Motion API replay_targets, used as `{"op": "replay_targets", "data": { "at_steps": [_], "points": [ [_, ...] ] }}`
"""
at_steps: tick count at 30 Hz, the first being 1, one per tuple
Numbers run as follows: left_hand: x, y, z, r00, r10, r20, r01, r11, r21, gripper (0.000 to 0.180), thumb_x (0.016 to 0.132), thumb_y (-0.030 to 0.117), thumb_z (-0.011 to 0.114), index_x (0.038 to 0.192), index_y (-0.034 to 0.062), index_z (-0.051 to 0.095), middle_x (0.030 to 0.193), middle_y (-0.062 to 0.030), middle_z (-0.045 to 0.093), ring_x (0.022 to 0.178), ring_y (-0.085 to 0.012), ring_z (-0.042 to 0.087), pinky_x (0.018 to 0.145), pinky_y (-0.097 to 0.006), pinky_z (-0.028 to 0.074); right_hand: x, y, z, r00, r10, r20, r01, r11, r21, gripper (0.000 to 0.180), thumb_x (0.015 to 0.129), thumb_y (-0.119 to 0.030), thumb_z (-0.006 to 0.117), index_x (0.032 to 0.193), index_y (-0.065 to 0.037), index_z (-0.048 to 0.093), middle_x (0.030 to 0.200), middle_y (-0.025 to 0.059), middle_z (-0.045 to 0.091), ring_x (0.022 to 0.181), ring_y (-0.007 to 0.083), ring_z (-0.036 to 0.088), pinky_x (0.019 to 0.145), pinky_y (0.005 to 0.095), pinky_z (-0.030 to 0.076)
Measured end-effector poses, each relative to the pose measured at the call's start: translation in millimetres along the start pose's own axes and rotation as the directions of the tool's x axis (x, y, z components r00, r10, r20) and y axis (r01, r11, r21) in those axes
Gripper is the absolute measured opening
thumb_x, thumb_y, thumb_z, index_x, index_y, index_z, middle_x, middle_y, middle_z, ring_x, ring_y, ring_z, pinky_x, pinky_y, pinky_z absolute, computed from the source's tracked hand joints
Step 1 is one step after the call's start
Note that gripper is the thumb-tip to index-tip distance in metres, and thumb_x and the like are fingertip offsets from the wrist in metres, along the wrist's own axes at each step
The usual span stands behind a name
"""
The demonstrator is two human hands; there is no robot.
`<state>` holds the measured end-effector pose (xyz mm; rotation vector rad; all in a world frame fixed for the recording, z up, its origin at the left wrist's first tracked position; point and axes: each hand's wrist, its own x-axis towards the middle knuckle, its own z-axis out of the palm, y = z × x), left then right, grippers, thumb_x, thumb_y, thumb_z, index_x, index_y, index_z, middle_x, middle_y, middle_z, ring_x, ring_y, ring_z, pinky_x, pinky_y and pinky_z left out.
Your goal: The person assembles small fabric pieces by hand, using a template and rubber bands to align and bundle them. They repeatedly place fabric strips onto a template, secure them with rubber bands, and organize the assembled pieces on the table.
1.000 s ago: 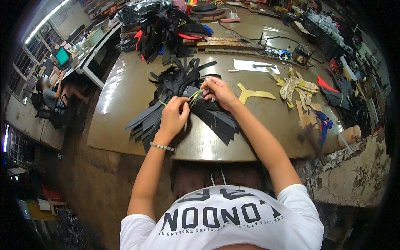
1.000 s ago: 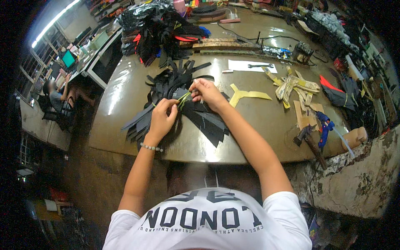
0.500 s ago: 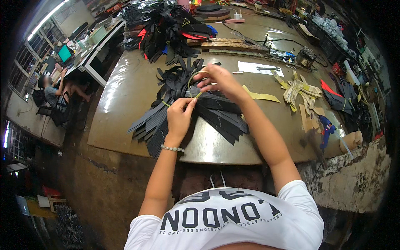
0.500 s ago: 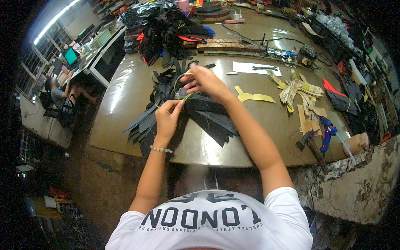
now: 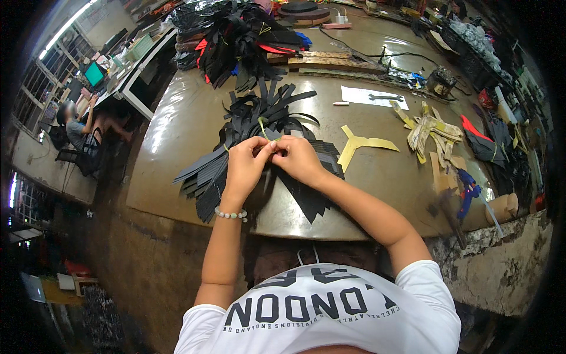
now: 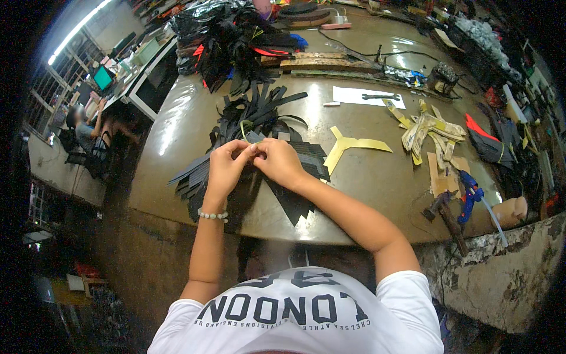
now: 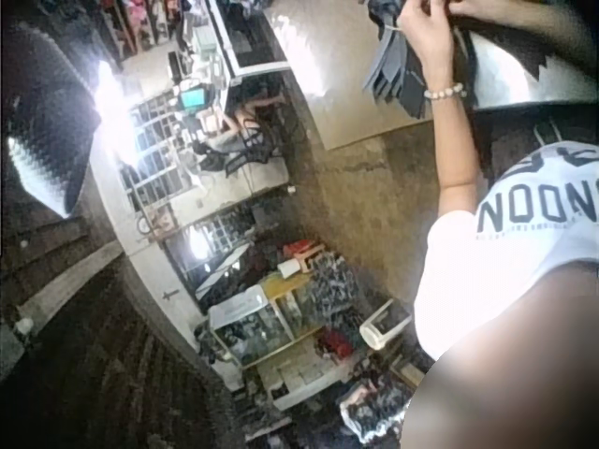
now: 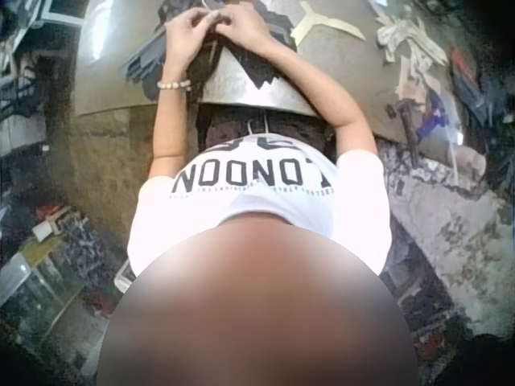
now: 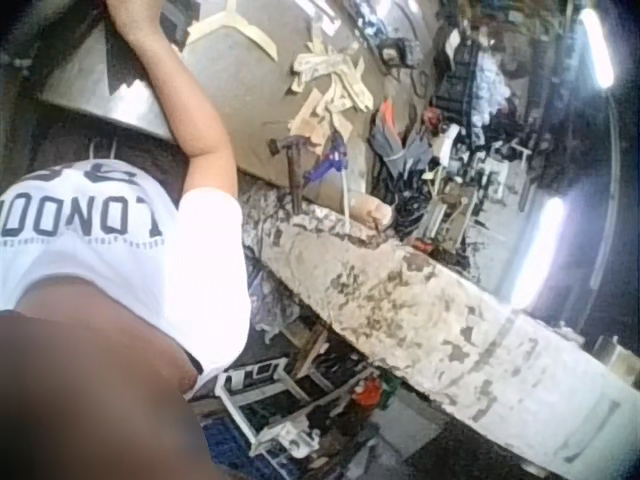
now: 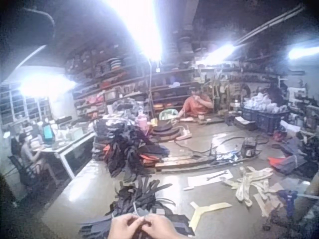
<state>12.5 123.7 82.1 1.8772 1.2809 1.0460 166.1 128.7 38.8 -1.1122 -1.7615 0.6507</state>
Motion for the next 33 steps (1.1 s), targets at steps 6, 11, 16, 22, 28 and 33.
{"op": "replay_targets", "data": {
  "at_steps": [6,11,16,22,28,33],
  "points": [
    [-6,-16,-7,0.998,0.033,-0.053,-0.026,0.992,0.123,0.017,0.09,0.014,0.066,0.096,-0.0012,0.071,0.089,-0.0114,0.067,0.077,-0.0174,0.064,0.068,-0.029,0.048,15,5,-33,0.939,0.089,0.331,-0.153,0.973,0.172,0.017,0.087,-0.015,0.068,0.09,0.0,0.071,0.08,0.0154,0.069,0.072,0.0305,0.066,0.068,0.0369,0.051],
    [-22,-24,-1,0.944,0.327,-0.039,-0.291,0.883,0.369,0.015,0.086,0.011,0.065,0.098,0.0041,0.07,0.085,-0.0073,0.06,0.08,-0.0252,0.061,0.069,-0.036,0.049,18,8,-35,0.948,-0.27,0.167,0.268,0.963,0.038,0.013,0.089,-0.007,0.064,0.099,0.0,0.068,0.089,0.012,0.069,0.083,0.0233,0.067,0.075,0.0322,0.051],
    [-30,-24,14,0.885,0.446,-0.136,-0.299,0.767,0.568,0.018,0.079,0.015,0.076,0.095,0.0096,0.071,0.077,-0.0032,0.055,0.071,-0.0209,0.055,0.061,-0.035,0.046,15,12,-19,0.987,-0.095,0.131,0.066,0.974,0.216,0.016,0.092,-0.012,0.062,0.097,0.002,0.065,0.083,0.0136,0.068,0.079,0.0206,0.067,0.071,0.032,0.05],
    [-32,-19,24,0.831,0.515,-0.209,-0.298,0.731,0.614,0.017,0.078,0.012,0.076,0.094,0.011,0.071,0.077,-0.0025,0.056,0.07,-0.0209,0.055,0.059,-0.034,0.046,13,13,-16,0.999,-0.01,0.053,0.0,0.98,0.199,0.02,0.092,-0.017,0.062,0.092,0.002,0.066,0.073,0.0147,0.067,0.065,0.0195,0.065,0.061,0.0329,0.049],
    [-39,-13,28,0.828,0.556,-0.075,-0.364,0.634,0.683,0.009,0.082,0.01,0.071,0.09,0.0096,0.069,0.08,-0.0021,0.057,0.071,-0.0217,0.055,0.059,-0.034,0.046,11,16,-8,0.999,0.033,-0.012,-0.032,0.996,0.082,0.024,0.09,-0.022,0.064,0.087,0.001,0.067,0.068,0.0177,0.064,0.058,0.0242,0.063,0.057,0.0367,0.048],
    [-36,-19,26,0.977,0.123,-0.173,-0.106,0.989,0.103,0.008,0.088,0.01,0.069,0.091,0.0029,0.07,0.076,-0.0047,0.056,0.065,-0.0145,0.051,0.058,-0.028,0.043,26,17,-36,0.89,0.455,0.004,-0.328,0.634,0.7,0.025,0.097,-0.027,0.06,0.1,-0.002,0.059,0.084,0.0063,0.065,0.061,0.0089,0.056,0.057,0.0246,0.05]
  ]
}}
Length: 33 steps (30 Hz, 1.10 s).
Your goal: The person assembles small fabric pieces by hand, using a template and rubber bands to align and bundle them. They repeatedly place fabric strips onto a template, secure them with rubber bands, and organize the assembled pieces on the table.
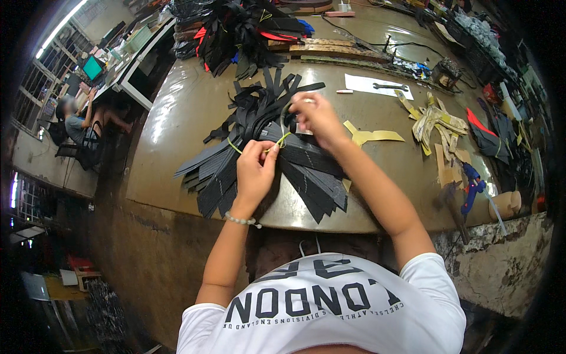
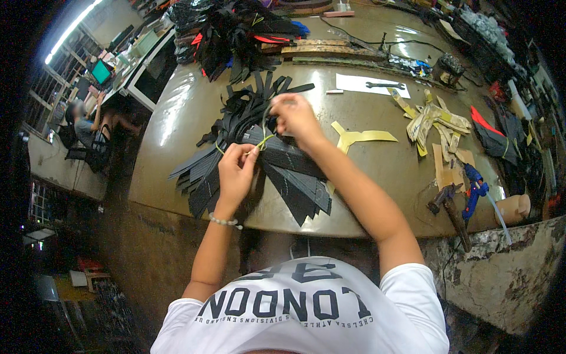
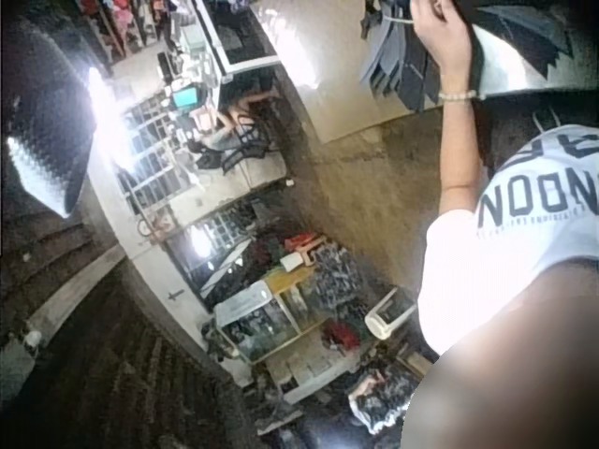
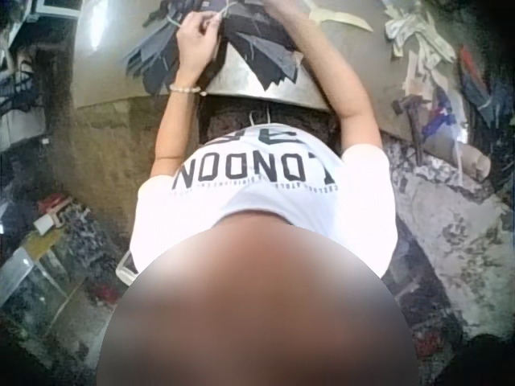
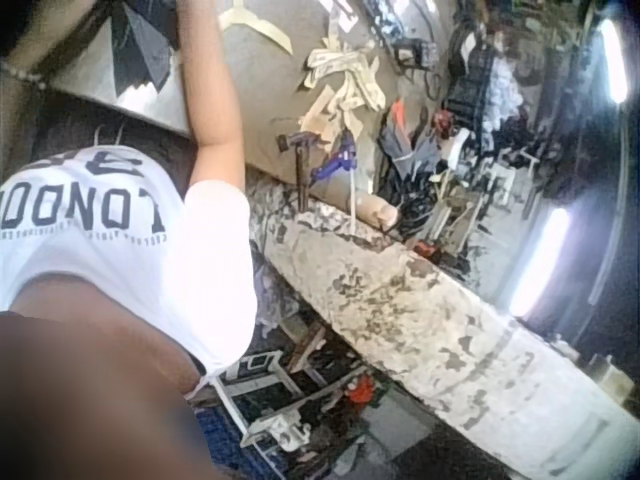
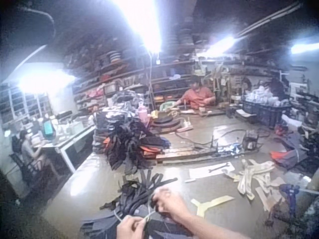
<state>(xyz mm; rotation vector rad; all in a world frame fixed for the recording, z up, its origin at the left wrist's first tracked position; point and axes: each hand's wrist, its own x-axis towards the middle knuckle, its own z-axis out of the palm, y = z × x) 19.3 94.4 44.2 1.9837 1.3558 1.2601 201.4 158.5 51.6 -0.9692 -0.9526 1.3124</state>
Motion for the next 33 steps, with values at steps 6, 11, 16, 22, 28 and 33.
{"op": "replay_targets", "data": {
  "at_steps": [6,11,16,22,28,33],
  "points": [
    [4,-4,-12,0.93,-0.35,0.115,0.368,0.871,-0.326,0.015,0.092,0.014,0.069,0.093,-0.0004,0.07,0.07,0.0081,0.053,0.062,-0.001,0.04,0.054,-0.019,0.033,-15,-29,-7,0.753,0.065,0.654,0.378,0.771,-0.513,0.028,0.083,-0.025,0.074,0.096,-0.001,0.066,0.088,0.0084,0.064,0.075,0.018,0.063,0.069,0.0337,0.053],
    [0,5,-12,0.886,-0.434,0.161,0.461,0.789,-0.406,0.017,0.093,0.016,0.068,0.092,-0.0009,0.069,0.07,0.0092,0.053,0.061,-0.0003,0.039,0.054,-0.018,0.032,-40,-15,16,0.728,-0.228,0.646,0.674,0.407,-0.616,0.022,0.081,-0.02,0.075,0.092,-0.002,0.068,0.093,0.0144,0.061,0.084,0.0341,0.063,0.073,0.0408,0.052],
    [-3,7,-11,0.916,-0.382,0.121,0.398,0.832,-0.387,0.019,0.092,0.017,0.068,0.092,-0.0019,0.069,0.069,0.0094,0.052,0.062,0.0,0.038,0.054,-0.018,0.031,-37,-41,3,0.657,-0.142,0.74,0.737,0.33,-0.591,0.02,0.086,-0.021,0.068,0.089,-0.001,0.065,0.096,0.0164,0.059,0.092,0.0361,0.061,0.081,0.0437,0.049],
    [-5,5,-9,0.909,-0.404,0.108,0.414,0.834,-0.365,0.018,0.092,0.016,0.068,0.091,-0.0024,0.069,0.069,0.0091,0.052,0.062,-0.0002,0.038,0.054,-0.019,0.031,-31,-90,-15,0.834,0.021,0.551,0.474,0.484,-0.736,0.037,0.087,-0.036,0.071,0.098,-0.001,0.067,0.085,0.0175,0.068,0.08,0.0284,0.066,0.073,0.0416,0.051],
    [-4,5,-8,0.915,-0.386,0.12,0.402,0.84,-0.364,0.019,0.092,0.016,0.068,0.093,-0.003,0.069,0.071,0.0088,0.054,0.063,0.0006,0.04,0.055,-0.018,0.032,-53,-39,22,0.692,-0.183,0.698,0.71,0.35,-0.611,0.031,0.076,-0.017,0.077,0.099,-0.004,0.06,0.089,0.0156,0.067,0.089,0.038,0.065,0.078,0.0446,0.052],
    [-7,0,-9,0.928,-0.363,0.087,0.363,0.822,-0.44,0.018,0.093,0.015,0.067,0.093,-0.0034,0.069,0.072,0.0089,0.055,0.063,0.0007,0.04,0.054,-0.018,0.032,-43,-28,19,0.727,-0.162,0.667,0.669,0.389,-0.634,0.015,0.082,-0.013,0.068,0.082,0.0,0.062,0.088,0.0187,0.063,0.089,0.0386,0.062,0.075,0.0465,0.049]
  ]
}}
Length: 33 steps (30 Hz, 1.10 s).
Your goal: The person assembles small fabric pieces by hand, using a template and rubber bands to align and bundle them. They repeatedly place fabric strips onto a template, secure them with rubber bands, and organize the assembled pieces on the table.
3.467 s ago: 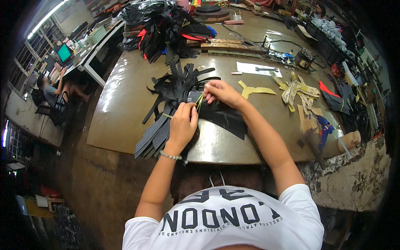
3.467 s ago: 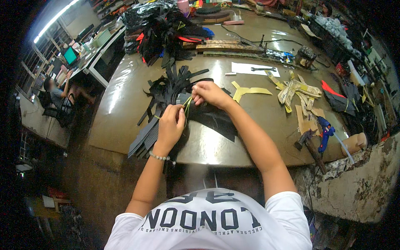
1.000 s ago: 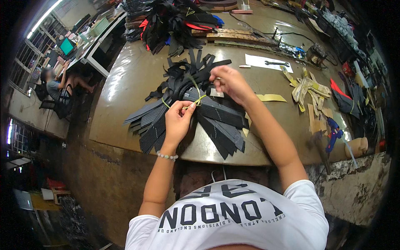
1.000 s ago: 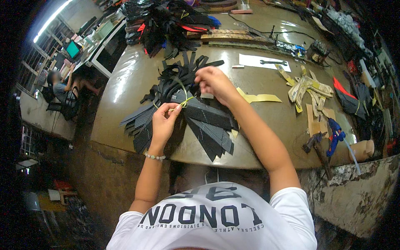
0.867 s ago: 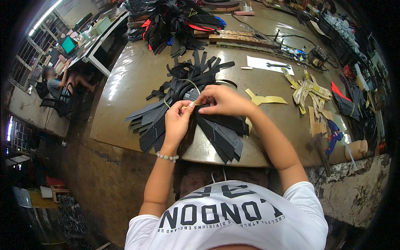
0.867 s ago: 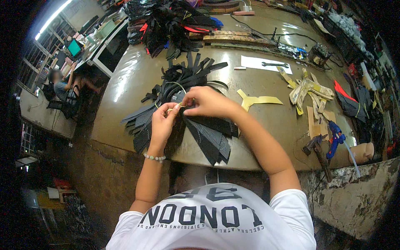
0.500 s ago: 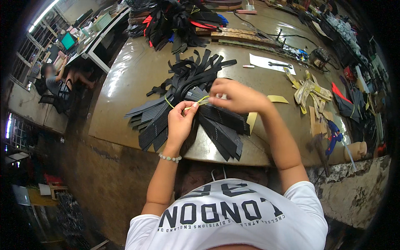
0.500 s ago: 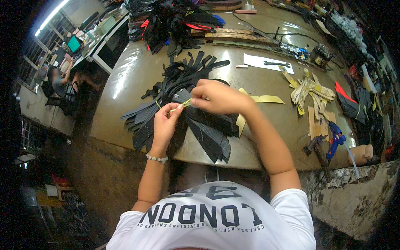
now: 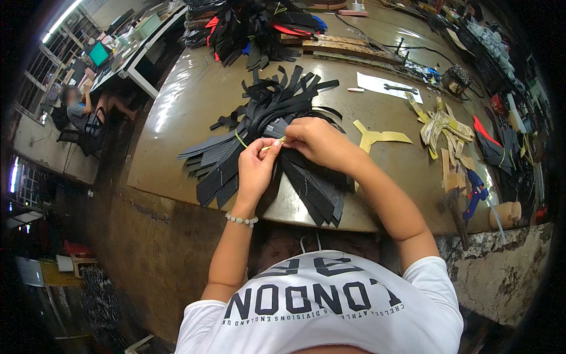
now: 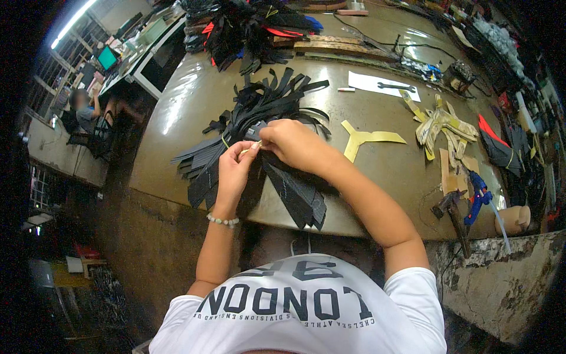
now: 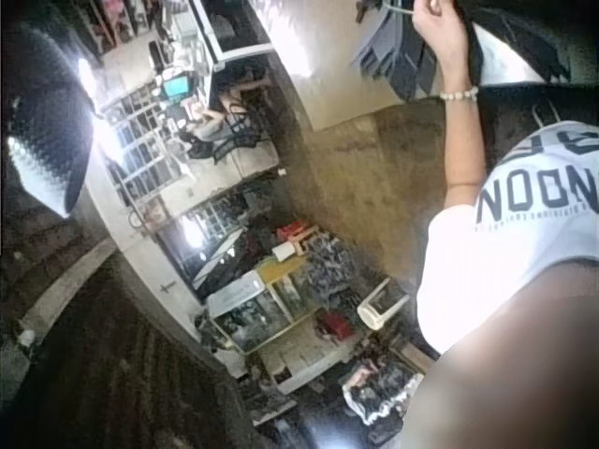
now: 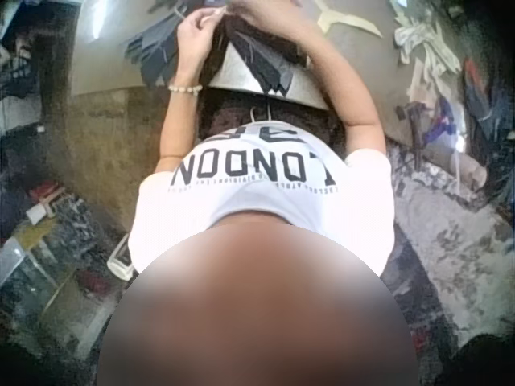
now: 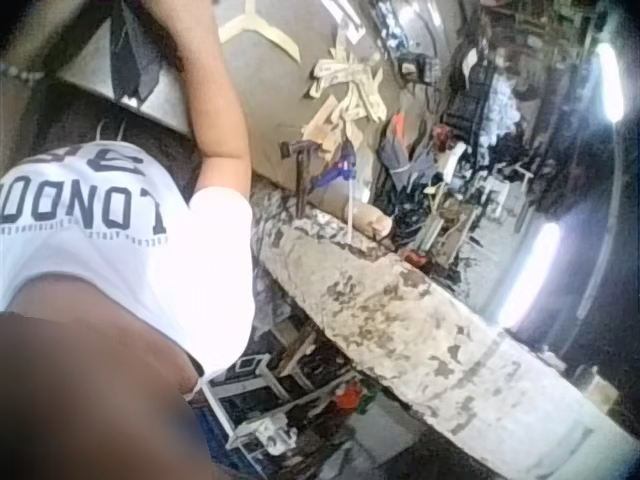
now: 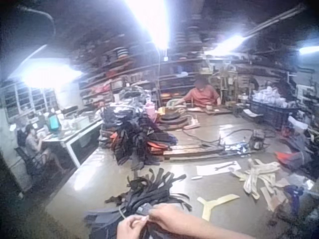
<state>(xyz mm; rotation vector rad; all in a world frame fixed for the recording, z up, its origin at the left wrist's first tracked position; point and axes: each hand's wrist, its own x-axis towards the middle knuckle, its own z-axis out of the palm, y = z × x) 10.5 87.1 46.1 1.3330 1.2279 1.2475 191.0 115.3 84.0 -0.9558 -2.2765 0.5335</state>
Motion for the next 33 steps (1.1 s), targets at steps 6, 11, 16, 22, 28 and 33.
{"op": "replay_targets", "data": {
  "at_steps": [6,11,16,22,28,33],
  "points": [
    [-2,-7,-3,1.0,0.025,-0.016,-0.024,0.997,0.074,0.018,0.092,0.015,0.068,0.092,-0.0029,0.069,0.071,0.0068,0.055,0.061,-0.0013,0.038,0.055,-0.02,0.033,-1,4,-1,0.988,-0.135,-0.075,0.134,0.991,-0.022,0.014,0.086,-0.011,0.066,0.086,0.003,0.062,0.083,0.0174,0.059,0.083,0.0362,0.059,0.074,0.043,0.047],
    [-7,-8,-3,0.951,0.307,-0.045,-0.274,0.899,0.342,0.015,0.089,0.013,0.069,0.091,-0.0017,0.069,0.07,-0.0017,0.054,0.059,-0.0088,0.042,0.053,-0.026,0.036,3,14,2,0.999,0.034,0.005,-0.034,0.999,-0.036,0.022,0.091,-0.02,0.061,0.084,0.001,0.063,0.079,0.0199,0.061,0.079,0.0403,0.061,0.071,0.0477,0.048],
    [-14,-12,-2,0.932,0.348,-0.104,-0.278,0.868,0.411,0.014,0.089,0.012,0.07,0.089,-0.0017,0.069,0.072,-0.0028,0.056,0.059,-0.0097,0.043,0.053,-0.026,0.037,2,22,8,0.987,0.156,-0.048,-0.158,0.987,-0.024,0.027,0.093,-0.026,0.059,0.081,-0.002,0.061,0.073,0.0209,0.062,0.072,0.0424,0.062,0.067,0.0509,0.049],
    [-17,-31,1,0.926,0.343,-0.156,-0.264,0.887,0.379,0.017,0.092,0.013,0.069,0.091,-0.0035,0.067,0.072,0.0033,0.054,0.061,-0.0027,0.039,0.054,-0.02,0.034,-4,32,23,0.973,-0.047,-0.227,-0.006,0.974,-0.225,0.025,0.093,-0.023,0.059,0.077,-0.004,0.054,0.07,0.0167,0.061,0.067,0.0387,0.062,0.06,0.0475,0.049],
    [-9,-18,-11,0.99,-0.135,-0.039,0.135,0.991,-0.005,0.016,0.092,0.017,0.068,0.095,0.0019,0.068,0.072,0.0079,0.055,0.059,0.0004,0.042,0.052,-0.017,0.032,-11,30,15,0.96,0.238,-0.145,-0.233,0.971,0.053,0.026,0.094,-0.025,0.059,0.083,-0.001,0.058,0.074,0.0179,0.063,0.067,0.0376,0.062,0.061,0.0442,0.048],
    [0,7,-15,0.963,-0.194,0.187,0.252,0.892,-0.376,0.018,0.095,0.021,0.063,0.099,0.0046,0.069,0.067,0.0106,0.05,0.055,0.0024,0.036,0.047,-0.017,0.025,-11,21,13,0.977,0.178,-0.115,-0.132,0.935,0.329,0.023,0.096,-0.022,0.058,0.091,0.0,0.061,0.077,0.0129,0.06,0.072,0.0275,0.059,0.066,0.0378,0.047]
  ]
}}
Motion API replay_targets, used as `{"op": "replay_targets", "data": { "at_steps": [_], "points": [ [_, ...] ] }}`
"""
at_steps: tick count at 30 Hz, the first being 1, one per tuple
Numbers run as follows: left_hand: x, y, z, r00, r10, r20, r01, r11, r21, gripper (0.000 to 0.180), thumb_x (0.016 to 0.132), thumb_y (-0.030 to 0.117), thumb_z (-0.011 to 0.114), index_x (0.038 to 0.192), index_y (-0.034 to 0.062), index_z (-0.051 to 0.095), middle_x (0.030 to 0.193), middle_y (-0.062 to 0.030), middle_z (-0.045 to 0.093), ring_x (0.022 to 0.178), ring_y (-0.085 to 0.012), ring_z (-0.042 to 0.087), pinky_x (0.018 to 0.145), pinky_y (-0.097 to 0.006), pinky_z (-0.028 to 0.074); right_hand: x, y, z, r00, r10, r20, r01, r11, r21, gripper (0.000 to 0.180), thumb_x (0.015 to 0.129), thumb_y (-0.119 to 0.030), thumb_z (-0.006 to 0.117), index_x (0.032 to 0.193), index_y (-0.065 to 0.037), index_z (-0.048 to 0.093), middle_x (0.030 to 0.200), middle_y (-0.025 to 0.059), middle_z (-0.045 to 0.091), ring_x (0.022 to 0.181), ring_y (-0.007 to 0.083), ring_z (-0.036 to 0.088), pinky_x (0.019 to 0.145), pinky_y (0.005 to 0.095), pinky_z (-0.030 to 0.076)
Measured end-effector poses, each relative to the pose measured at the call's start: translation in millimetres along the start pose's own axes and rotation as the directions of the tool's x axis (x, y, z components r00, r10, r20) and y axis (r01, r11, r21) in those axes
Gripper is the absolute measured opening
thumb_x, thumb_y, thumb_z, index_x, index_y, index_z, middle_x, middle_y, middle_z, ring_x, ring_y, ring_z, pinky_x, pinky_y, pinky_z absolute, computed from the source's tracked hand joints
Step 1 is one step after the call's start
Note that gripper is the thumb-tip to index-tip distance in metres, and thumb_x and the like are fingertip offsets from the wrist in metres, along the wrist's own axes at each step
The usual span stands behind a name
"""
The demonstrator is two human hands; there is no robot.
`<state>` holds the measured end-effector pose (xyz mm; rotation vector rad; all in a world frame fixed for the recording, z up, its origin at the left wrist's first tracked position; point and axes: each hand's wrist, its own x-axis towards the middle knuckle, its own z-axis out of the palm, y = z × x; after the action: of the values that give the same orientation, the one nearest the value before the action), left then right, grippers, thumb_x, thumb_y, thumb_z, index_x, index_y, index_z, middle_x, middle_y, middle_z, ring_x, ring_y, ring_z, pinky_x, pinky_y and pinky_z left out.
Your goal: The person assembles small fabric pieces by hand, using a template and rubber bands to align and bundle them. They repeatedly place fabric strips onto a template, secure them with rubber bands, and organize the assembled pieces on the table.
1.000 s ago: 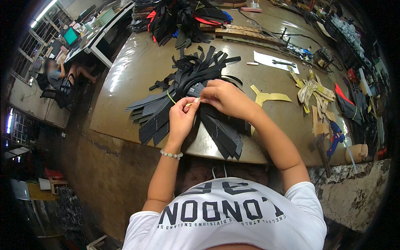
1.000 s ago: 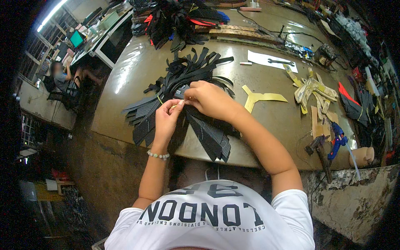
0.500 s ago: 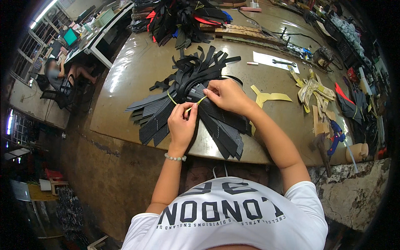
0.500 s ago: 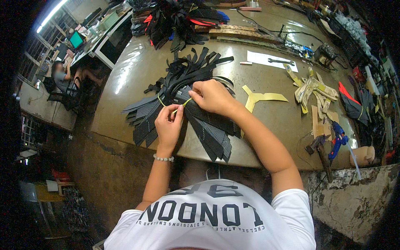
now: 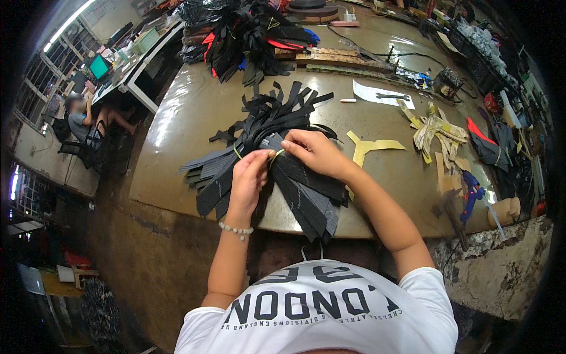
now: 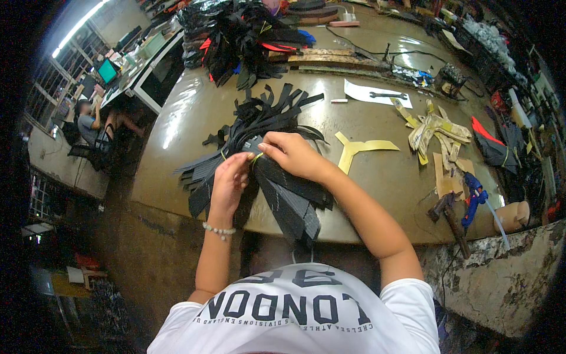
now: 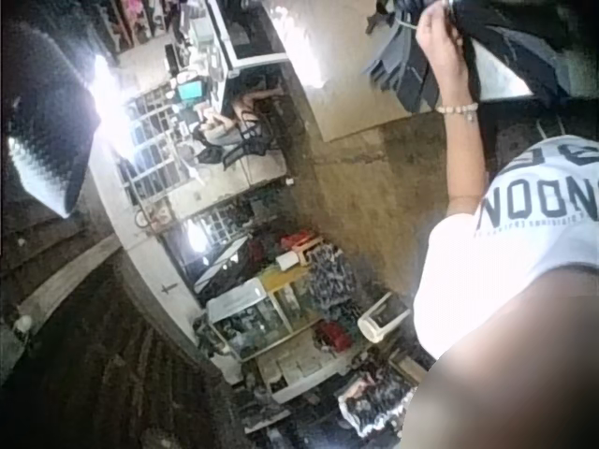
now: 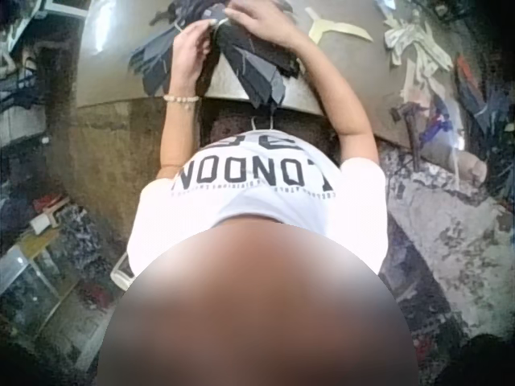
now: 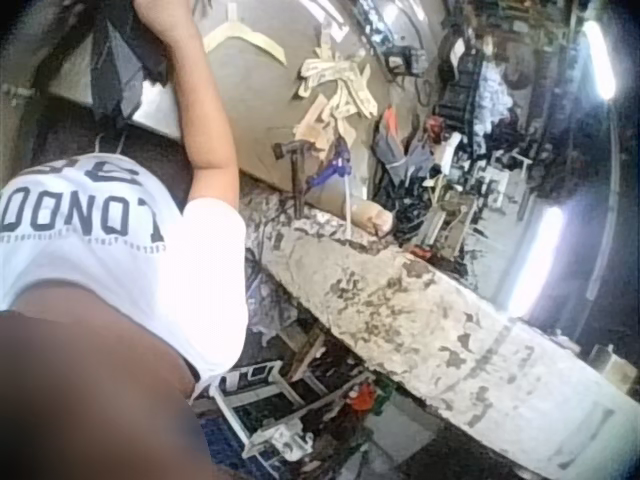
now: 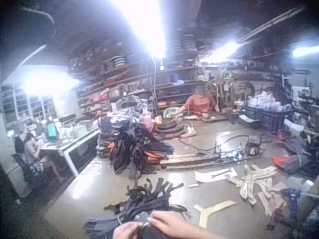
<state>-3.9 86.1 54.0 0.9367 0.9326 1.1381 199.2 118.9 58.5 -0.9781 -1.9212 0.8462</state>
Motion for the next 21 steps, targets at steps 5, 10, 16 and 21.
{"op": "replay_targets", "data": {
  "at_steps": [5,10,16,21],
  "points": [
    [16,-6,20,0.954,0.298,0.032,-0.283,0.86,0.425,0.02,0.096,0.017,0.062,0.099,-0.0011,0.068,0.075,0.0061,0.059,0.063,-0.002,0.044,0.055,-0.02,0.036,2,5,10,0.956,-0.28,-0.083,0.281,0.96,0.004,0.02,0.1,-0.017,0.054,0.096,0.002,0.059,0.098,0.0077,0.06,0.079,0.0139,0.057,0.07,0.0285,0.048],
    [14,7,12,0.931,0.299,0.211,-0.36,0.642,0.677,0.015,0.09,0.012,0.068,0.095,-0.0019,0.067,0.075,0.003,0.054,0.063,-0.0036,0.042,0.056,-0.022,0.038,3,9,11,0.998,0.055,0.003,-0.054,0.972,0.23,0.023,0.099,-0.021,0.054,0.093,0.0,0.058,0.078,0.0124,0.063,0.069,0.022,0.061,0.065,0.0333,0.049],
    [20,8,17,0.781,0.536,0.321,-0.532,0.301,0.791,0.016,0.075,0.005,0.072,0.09,0.0011,0.066,0.073,-0.0056,0.055,0.059,-0.0145,0.051,0.056,-0.027,0.043,8,10,19,0.991,0.096,-0.094,-0.076,0.977,0.198,0.027,0.099,-0.025,0.055,0.091,0.001,0.057,0.072,0.0141,0.062,0.063,0.0206,0.06,0.06,0.0343,0.047],
    [20,-10,19,0.583,0.733,0.35,-0.574,0.067,0.816,0.017,0.073,0.004,0.074,0.088,0.004,0.067,0.075,-0.0071,0.059,0.062,-0.0191,0.059,0.057,-0.031,0.049,8,9,26,0.981,0.08,-0.176,-0.054,0.988,0.144,0.028,0.099,-0.025,0.056,0.089,0.002,0.058,0.074,0.0175,0.063,0.063,0.024,0.061,0.06,0.0363,0.047]
  ]
}}
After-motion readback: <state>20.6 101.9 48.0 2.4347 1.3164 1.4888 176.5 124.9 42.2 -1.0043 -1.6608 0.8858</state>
